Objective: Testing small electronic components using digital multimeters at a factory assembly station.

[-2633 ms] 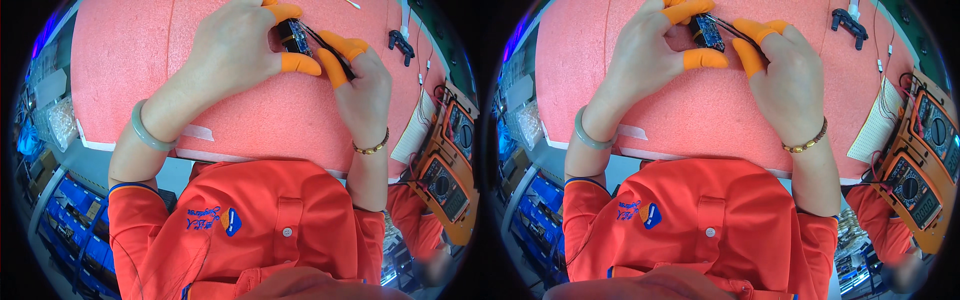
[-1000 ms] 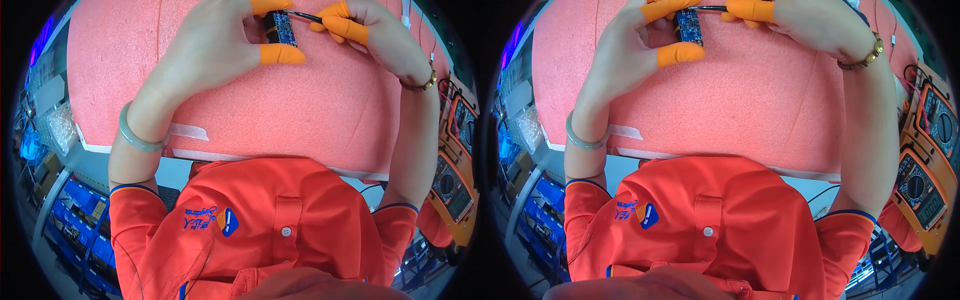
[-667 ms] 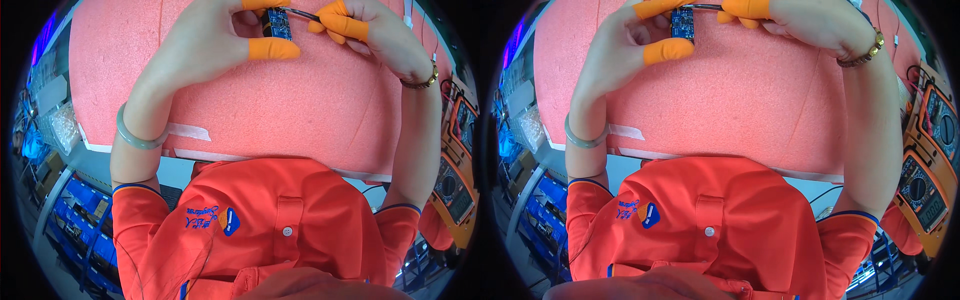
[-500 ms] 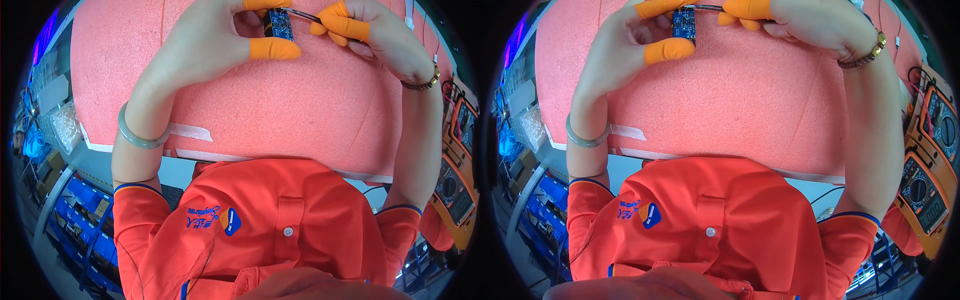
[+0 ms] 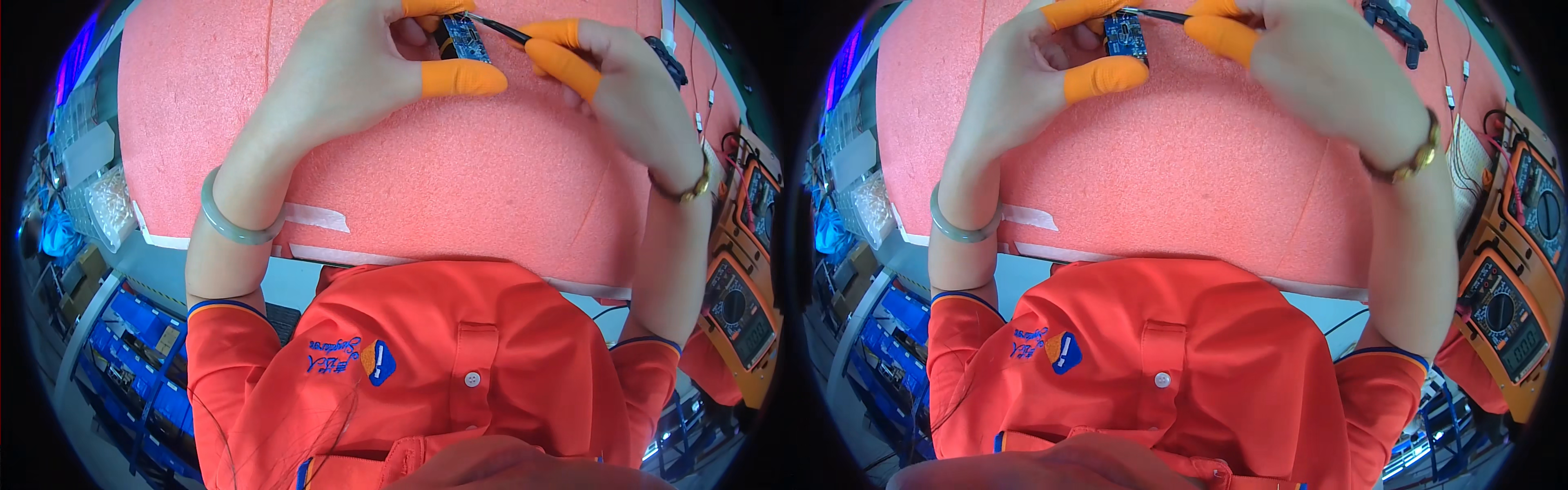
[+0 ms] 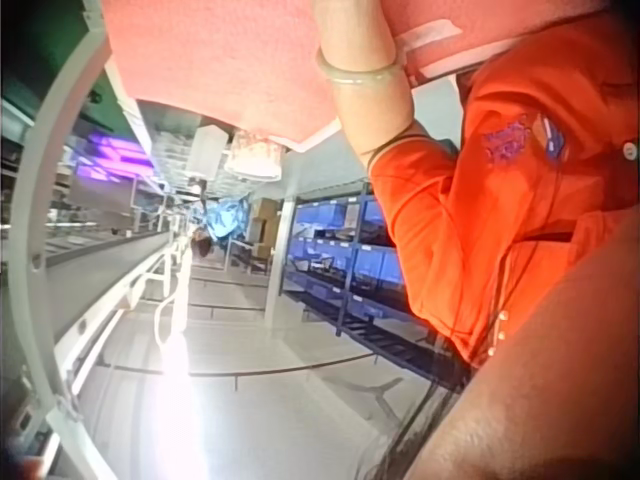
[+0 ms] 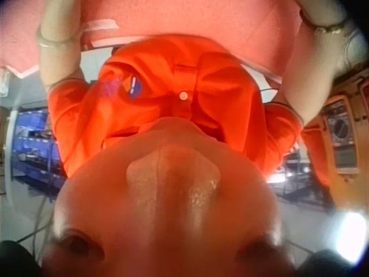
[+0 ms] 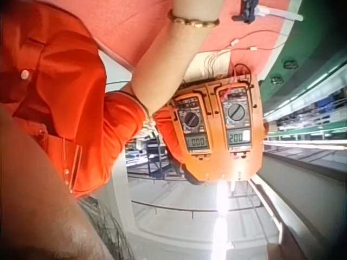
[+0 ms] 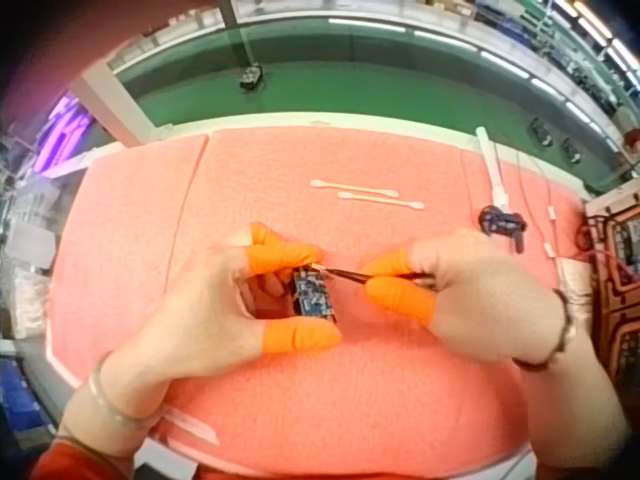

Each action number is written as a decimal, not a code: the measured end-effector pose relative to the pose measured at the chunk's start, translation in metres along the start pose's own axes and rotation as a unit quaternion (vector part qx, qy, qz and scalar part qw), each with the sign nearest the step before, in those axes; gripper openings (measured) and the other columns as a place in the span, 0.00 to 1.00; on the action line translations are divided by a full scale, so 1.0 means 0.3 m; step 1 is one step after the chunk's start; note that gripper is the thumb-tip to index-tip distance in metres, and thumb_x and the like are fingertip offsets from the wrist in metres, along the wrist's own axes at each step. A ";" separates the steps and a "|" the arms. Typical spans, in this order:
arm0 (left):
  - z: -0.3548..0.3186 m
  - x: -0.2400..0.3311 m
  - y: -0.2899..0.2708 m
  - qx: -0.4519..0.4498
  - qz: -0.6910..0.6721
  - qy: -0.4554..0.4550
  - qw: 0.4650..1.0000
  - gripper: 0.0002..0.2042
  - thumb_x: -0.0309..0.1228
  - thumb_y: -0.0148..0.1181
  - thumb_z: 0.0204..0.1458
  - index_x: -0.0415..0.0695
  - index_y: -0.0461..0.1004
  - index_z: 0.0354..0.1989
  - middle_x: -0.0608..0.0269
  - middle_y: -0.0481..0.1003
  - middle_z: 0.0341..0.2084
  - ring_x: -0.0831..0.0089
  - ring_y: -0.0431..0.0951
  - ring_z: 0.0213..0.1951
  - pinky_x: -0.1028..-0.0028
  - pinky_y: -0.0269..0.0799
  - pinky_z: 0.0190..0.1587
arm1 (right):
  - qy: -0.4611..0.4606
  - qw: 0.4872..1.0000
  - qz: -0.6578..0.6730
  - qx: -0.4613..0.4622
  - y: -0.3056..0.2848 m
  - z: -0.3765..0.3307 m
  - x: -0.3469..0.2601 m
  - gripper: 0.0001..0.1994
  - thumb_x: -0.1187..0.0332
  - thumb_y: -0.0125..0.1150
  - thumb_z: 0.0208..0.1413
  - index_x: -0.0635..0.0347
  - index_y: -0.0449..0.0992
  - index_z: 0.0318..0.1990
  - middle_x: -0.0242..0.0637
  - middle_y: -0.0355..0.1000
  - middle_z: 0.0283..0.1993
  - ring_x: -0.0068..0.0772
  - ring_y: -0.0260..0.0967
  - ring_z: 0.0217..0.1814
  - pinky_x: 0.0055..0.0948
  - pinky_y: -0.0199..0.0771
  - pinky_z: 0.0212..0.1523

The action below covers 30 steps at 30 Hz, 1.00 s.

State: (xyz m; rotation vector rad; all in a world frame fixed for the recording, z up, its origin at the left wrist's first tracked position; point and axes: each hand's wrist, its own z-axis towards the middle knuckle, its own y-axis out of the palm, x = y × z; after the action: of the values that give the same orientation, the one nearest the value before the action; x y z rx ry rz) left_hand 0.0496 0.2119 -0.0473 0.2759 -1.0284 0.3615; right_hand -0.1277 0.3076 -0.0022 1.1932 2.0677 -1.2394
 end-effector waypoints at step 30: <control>0.063 0.144 0.059 0.000 0.375 -0.307 0.875 0.24 0.31 0.69 0.31 0.34 0.69 0.39 0.55 0.66 0.32 0.68 0.70 0.34 0.76 0.68 0.36 | -0.134 0.967 -0.094 0.195 0.108 -0.038 0.062 0.10 0.73 0.54 0.48 0.63 0.72 0.39 0.32 0.68 0.30 0.18 0.64 0.31 0.15 0.62 0.33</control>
State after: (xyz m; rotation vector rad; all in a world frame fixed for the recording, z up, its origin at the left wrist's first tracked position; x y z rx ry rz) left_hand 0.0476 0.2275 0.0007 -0.0378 -1.7589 1.0207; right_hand -0.1093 0.3330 -0.0254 0.9324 1.8189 -1.8531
